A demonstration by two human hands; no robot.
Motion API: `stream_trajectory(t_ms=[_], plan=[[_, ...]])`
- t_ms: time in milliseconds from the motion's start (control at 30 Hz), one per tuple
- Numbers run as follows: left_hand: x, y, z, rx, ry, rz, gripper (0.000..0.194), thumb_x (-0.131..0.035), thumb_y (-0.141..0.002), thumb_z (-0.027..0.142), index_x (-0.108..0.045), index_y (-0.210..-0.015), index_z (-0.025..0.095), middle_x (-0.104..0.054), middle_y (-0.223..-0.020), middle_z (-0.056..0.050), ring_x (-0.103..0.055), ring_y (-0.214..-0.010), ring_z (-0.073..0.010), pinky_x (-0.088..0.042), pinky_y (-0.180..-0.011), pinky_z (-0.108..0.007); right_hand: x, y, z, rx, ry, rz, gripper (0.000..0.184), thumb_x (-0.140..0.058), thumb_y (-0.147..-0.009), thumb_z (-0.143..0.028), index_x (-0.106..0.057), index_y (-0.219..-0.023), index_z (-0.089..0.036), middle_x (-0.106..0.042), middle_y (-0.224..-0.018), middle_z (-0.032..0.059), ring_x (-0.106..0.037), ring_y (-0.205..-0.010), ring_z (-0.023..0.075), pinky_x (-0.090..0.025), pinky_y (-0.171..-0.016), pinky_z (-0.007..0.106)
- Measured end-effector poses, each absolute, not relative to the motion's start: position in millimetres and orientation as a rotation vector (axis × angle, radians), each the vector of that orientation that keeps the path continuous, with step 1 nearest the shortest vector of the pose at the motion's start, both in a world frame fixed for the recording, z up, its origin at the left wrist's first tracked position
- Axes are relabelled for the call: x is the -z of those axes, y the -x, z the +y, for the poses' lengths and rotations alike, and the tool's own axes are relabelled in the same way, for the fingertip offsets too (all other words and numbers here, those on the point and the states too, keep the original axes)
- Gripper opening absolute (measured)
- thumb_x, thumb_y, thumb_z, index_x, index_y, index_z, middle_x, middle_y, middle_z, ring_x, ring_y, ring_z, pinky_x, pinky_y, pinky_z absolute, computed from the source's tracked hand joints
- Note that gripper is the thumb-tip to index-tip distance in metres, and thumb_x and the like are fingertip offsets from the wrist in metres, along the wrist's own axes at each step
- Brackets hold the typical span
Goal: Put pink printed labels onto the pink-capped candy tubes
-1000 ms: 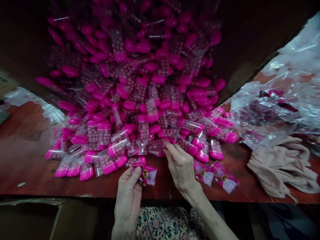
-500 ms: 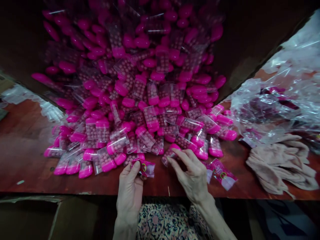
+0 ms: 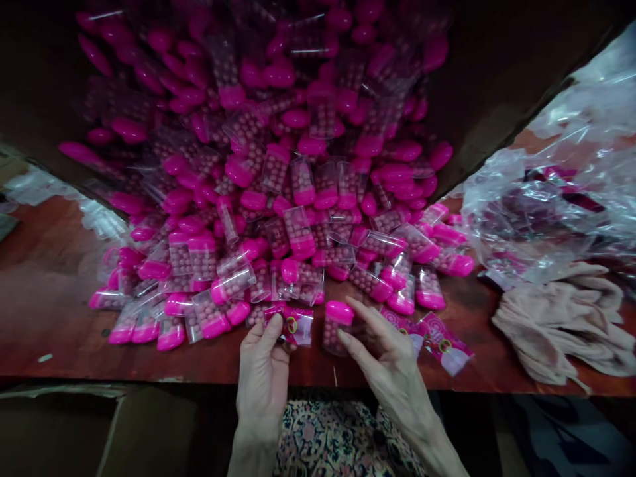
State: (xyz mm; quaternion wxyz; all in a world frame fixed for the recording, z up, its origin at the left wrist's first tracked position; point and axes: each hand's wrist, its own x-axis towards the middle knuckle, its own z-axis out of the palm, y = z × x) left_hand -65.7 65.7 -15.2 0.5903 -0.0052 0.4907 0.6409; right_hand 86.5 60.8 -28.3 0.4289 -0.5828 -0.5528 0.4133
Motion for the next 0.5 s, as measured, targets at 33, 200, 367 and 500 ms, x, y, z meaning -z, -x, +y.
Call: stream_trajectory(t_ms=[33, 200, 367, 500], plan=[[15, 65, 66, -1.494, 0.011, 1.137, 0.012, -0.078, -0.061, 0.016, -0.068, -0.068, 0.014, -0.07, -0.066, 0.0, -0.063, -0.058, -0.0092, -0.051, -0.057, -0.018, 26, -87, 60, -1.103, 1.45, -1.325, 0.04, -0.061, -0.082, -0.027, -0.057, -0.12, -0.02, -0.069, -0.092, 0.0063, -0.067, -0.073, 0.0166, -0.058, -0.067, 0.033], [14, 61, 67, -1.515, 0.013, 1.144, 0.013, -0.079, -0.06, 0.018, -0.069, -0.068, 0.014, -0.071, -0.066, 0.0, -0.064, -0.059, -0.0095, -0.052, -0.061, -0.019, 27, -90, 59, -1.15, 1.468, -1.348, 0.034, -0.061, -0.081, -0.029, -0.06, -0.113, -0.019, -0.069, -0.091, 0.0063, -0.067, -0.08, 0.0198, -0.057, -0.071, 0.036], [15, 58, 65, -1.494, 0.003, 1.164, 0.015, -0.08, -0.058, 0.021, -0.069, -0.066, 0.014, -0.07, -0.061, 0.001, -0.062, -0.055, -0.0089, -0.051, -0.055, -0.018, 25, -87, 57, -0.663, 1.583, -1.577, 0.03, -0.053, -0.087, -0.03, -0.06, -0.114, -0.019, -0.061, -0.102, 0.0102, -0.06, -0.093, 0.0234, -0.053, -0.08, 0.042], [14, 51, 61, -1.478, -0.087, 1.198, 0.015, -0.08, -0.06, 0.023, -0.069, -0.066, 0.014, -0.07, -0.064, 0.0, -0.061, -0.056, -0.0086, -0.05, -0.057, -0.018, 9, -80, 54, -0.591, 1.471, -1.609, 0.038, -0.052, -0.088, -0.039, -0.055, -0.123, -0.024, -0.058, -0.109, 0.0096, -0.057, -0.101, 0.0243, -0.052, -0.082, 0.042]])
